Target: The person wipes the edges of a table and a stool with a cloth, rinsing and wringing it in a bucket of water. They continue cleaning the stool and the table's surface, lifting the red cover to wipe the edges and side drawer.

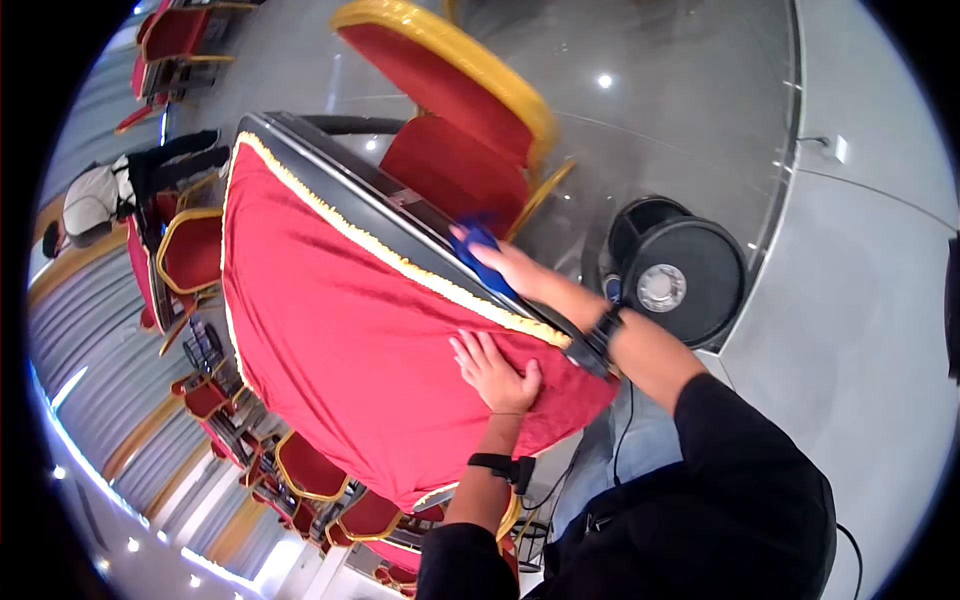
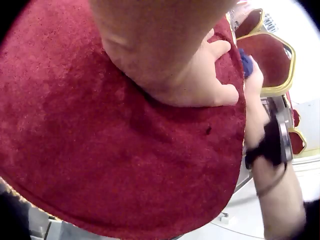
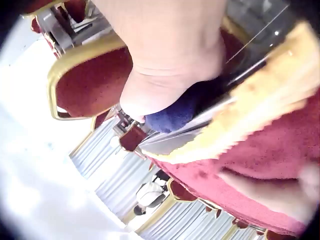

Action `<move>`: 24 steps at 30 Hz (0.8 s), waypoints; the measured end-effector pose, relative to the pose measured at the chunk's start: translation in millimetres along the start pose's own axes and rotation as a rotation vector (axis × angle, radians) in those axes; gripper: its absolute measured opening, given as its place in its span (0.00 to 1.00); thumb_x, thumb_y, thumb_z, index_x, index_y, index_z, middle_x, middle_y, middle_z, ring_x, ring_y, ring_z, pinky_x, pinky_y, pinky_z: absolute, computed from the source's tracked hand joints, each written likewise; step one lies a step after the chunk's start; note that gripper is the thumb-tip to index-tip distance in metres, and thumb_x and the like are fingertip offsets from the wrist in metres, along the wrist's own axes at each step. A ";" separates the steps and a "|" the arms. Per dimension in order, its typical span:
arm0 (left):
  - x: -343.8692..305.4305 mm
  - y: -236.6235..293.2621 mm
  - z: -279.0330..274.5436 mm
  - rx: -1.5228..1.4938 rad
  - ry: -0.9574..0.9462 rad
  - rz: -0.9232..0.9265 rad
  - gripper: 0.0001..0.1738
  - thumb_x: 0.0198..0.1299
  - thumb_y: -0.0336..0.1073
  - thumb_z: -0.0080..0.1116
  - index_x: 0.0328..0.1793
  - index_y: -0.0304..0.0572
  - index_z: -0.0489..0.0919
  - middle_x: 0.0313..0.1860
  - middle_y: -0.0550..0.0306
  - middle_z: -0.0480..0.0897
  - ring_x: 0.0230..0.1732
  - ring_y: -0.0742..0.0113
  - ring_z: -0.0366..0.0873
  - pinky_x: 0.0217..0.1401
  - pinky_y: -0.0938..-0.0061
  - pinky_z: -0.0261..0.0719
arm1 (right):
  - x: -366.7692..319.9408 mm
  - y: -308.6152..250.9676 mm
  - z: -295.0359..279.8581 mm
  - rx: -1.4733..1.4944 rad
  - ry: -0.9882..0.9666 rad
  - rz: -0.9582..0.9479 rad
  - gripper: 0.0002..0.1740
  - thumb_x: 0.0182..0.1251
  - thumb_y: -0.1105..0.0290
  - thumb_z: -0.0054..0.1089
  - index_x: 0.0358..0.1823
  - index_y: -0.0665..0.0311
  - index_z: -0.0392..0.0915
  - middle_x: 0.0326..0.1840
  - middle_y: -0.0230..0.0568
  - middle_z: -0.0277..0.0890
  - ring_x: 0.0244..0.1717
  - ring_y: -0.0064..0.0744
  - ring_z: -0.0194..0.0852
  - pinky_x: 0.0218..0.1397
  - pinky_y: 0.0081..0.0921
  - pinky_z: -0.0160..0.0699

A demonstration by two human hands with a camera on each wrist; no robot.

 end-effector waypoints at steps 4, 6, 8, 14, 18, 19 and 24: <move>-3.7 -6.4 6.9 -0.018 0.077 0.048 0.59 0.55 0.67 0.58 0.83 0.30 0.58 0.86 0.27 0.53 0.87 0.23 0.43 0.78 0.29 0.50 | 184.1 -21.4 36.1 -0.258 0.023 -0.133 0.39 0.78 0.41 0.51 0.76 0.64 0.71 0.73 0.45 0.76 0.72 0.38 0.72 0.76 0.32 0.65; -4.8 -8.1 8.4 -0.017 0.069 0.037 0.59 0.55 0.68 0.58 0.82 0.30 0.58 0.86 0.26 0.53 0.87 0.23 0.43 0.77 0.30 0.51 | 259.2 -2.7 39.3 -0.368 0.090 0.018 0.44 0.70 0.34 0.54 0.65 0.71 0.79 0.60 0.58 0.84 0.61 0.49 0.83 0.67 0.38 0.76; -4.0 -7.0 7.0 -0.022 0.071 0.043 0.59 0.53 0.65 0.60 0.82 0.29 0.59 0.85 0.26 0.54 0.86 0.23 0.44 0.77 0.30 0.51 | 251.0 -28.0 44.9 -0.529 0.171 0.107 0.41 0.67 0.33 0.55 0.62 0.63 0.81 0.52 0.51 0.86 0.53 0.42 0.86 0.58 0.35 0.79; -3.4 -4.9 6.6 0.027 0.075 0.045 0.58 0.51 0.58 0.61 0.83 0.28 0.57 0.86 0.27 0.53 0.87 0.23 0.43 0.79 0.31 0.50 | 35.4 -20.3 -3.8 -0.464 -0.051 -0.154 0.34 0.79 0.52 0.51 0.82 0.57 0.64 0.81 0.46 0.68 0.79 0.40 0.65 0.81 0.35 0.60; -0.8 -2.4 2.7 0.025 0.088 0.050 0.57 0.54 0.60 0.58 0.84 0.31 0.57 0.86 0.26 0.52 0.87 0.23 0.43 0.80 0.30 0.49 | -180.9 -17.5 -50.6 -0.496 0.035 0.101 0.30 0.83 0.60 0.47 0.82 0.59 0.64 0.86 0.43 0.61 0.88 0.40 0.50 0.88 0.35 0.42; -3.2 -4.4 4.3 0.014 0.121 0.063 0.55 0.62 0.64 0.51 0.85 0.31 0.56 0.87 0.27 0.50 0.87 0.24 0.43 0.81 0.30 0.49 | -226.5 -8.9 -57.9 -0.474 0.125 0.085 0.31 0.83 0.59 0.47 0.82 0.59 0.64 0.86 0.43 0.61 0.88 0.40 0.50 0.87 0.34 0.43; -0.8 2.2 3.2 0.034 0.157 0.084 0.57 0.69 0.76 0.34 0.88 0.35 0.51 0.89 0.32 0.49 0.88 0.28 0.43 0.81 0.29 0.48 | -247.2 -8.9 -52.9 -0.420 0.186 0.119 0.30 0.80 0.58 0.51 0.81 0.55 0.67 0.82 0.47 0.65 0.85 0.44 0.56 0.86 0.38 0.49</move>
Point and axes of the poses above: each hand's wrist, its own x-axis towards the middle knuckle, its own z-axis out of the palm, y = z × x, the point moved 7 cm from there along x, towards the middle knuckle
